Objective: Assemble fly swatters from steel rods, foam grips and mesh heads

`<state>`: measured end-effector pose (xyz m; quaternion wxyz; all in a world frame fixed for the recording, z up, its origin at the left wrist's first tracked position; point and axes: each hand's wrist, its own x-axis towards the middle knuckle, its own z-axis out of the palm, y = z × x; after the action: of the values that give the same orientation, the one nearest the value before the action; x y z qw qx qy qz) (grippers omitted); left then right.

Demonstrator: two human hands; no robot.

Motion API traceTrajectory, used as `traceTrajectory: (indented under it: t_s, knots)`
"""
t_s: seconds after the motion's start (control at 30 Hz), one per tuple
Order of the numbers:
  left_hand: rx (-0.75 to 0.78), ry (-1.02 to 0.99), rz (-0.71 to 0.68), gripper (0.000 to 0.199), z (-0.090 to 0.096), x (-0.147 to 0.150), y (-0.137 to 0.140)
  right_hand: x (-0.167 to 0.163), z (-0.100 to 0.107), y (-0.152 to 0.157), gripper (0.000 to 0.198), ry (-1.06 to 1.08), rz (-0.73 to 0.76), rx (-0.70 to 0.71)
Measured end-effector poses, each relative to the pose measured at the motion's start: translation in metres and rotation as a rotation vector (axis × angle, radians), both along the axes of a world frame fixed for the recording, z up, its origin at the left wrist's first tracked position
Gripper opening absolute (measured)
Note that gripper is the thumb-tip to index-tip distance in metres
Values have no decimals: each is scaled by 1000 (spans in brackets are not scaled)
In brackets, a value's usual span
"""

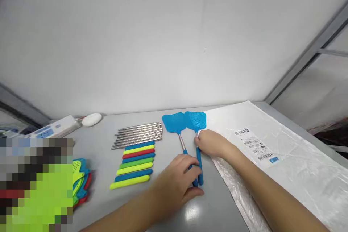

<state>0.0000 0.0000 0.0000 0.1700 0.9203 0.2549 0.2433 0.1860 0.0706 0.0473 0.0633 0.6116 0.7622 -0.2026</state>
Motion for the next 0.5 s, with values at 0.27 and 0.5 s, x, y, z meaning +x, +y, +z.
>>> traceTrajectory:
  t_s: [0.27,0.5]
  knots:
    - [46,20,15,32,2,0,-1,-2,6,-4,61,17,-139,102]
    - [103,6,9,36,2,-5,-7,-13,8,-8,60,187,-220,260]
